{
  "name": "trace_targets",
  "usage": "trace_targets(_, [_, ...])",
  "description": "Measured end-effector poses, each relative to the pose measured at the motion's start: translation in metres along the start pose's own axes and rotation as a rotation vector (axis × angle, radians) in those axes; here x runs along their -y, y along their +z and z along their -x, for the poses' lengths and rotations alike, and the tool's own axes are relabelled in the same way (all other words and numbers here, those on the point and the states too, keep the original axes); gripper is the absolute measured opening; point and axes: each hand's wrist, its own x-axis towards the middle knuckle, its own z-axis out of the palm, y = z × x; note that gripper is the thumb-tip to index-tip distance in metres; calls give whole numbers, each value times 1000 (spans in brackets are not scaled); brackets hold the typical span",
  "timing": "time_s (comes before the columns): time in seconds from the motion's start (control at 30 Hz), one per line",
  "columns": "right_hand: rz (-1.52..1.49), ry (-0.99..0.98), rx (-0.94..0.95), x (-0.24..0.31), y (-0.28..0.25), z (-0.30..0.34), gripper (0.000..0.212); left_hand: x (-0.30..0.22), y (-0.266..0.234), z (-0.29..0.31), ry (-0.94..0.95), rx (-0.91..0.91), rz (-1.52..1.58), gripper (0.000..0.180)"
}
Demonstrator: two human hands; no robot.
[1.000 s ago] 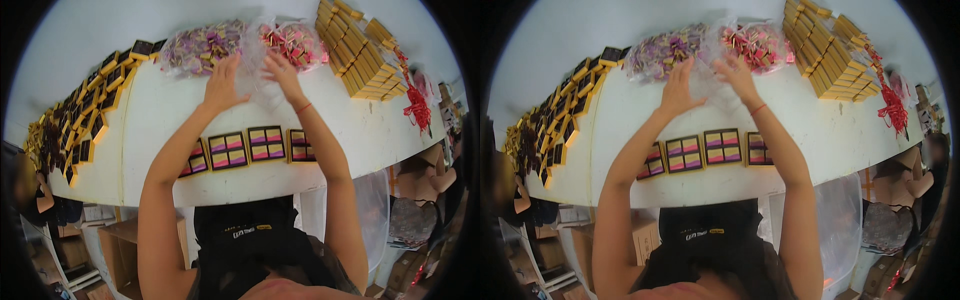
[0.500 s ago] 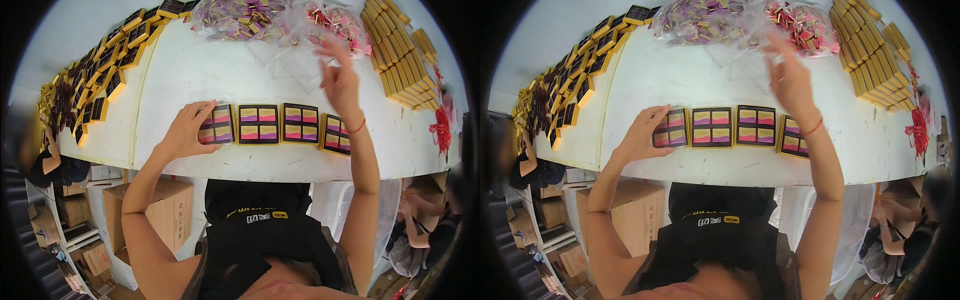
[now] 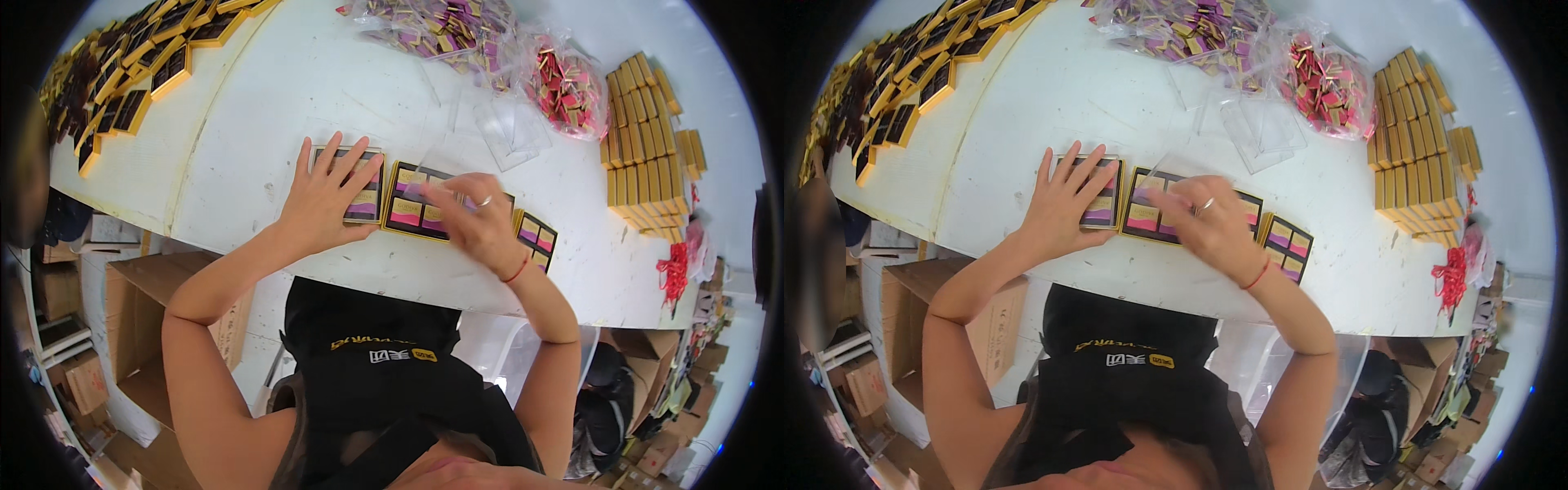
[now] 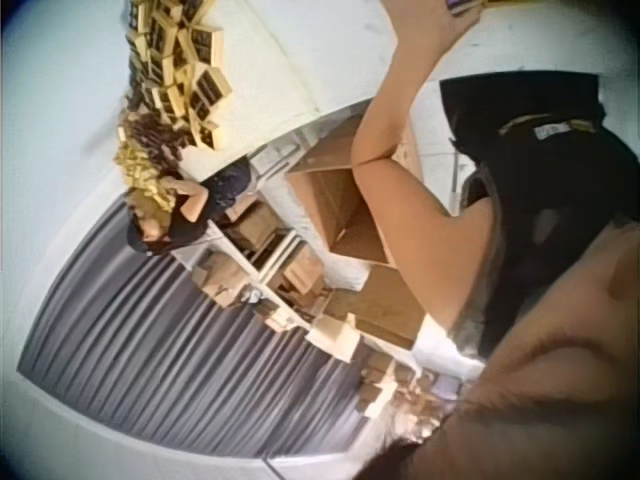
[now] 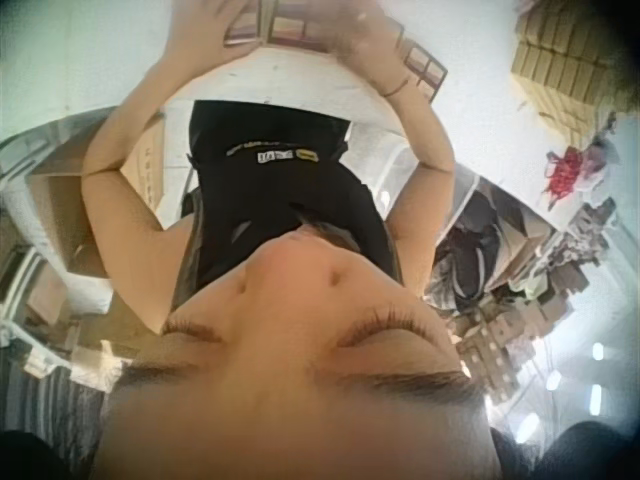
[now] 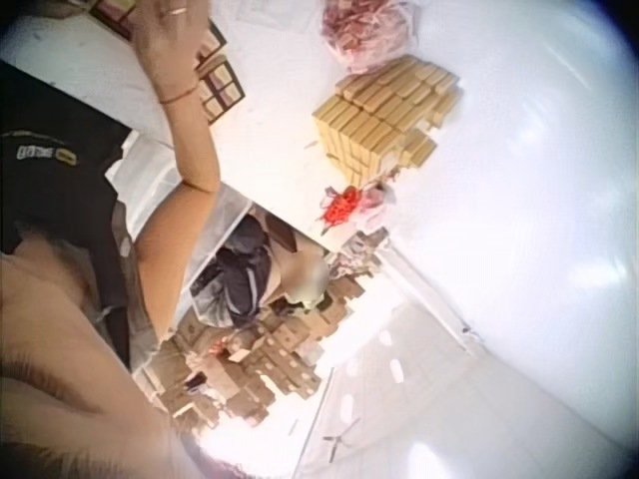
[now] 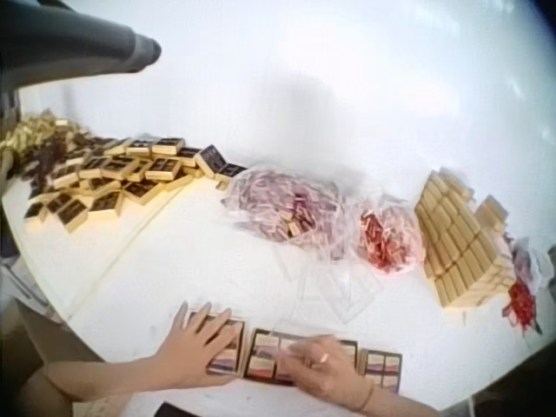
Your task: The person assembles eyeshadow palettes by placing small colored pans into black trays, then covers them with clear plastic lids. The person stacks the completed palettes on the table.
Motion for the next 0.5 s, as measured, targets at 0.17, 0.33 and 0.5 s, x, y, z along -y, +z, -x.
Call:
trace_targets(0.17, [-241, 35, 284, 4, 11, 9, 37, 5, -10, -5, -4, 84, 14, 97])
trace_targets(0.33, [-324, 260, 238, -2, 6, -10, 76, -1, -8, -5, -65, 56, 40, 95])
trace_targets(0.5, [-292, 207, 412, -13, 10, -4, 95, -11, 0, -7, -55, 23, 59, 92])
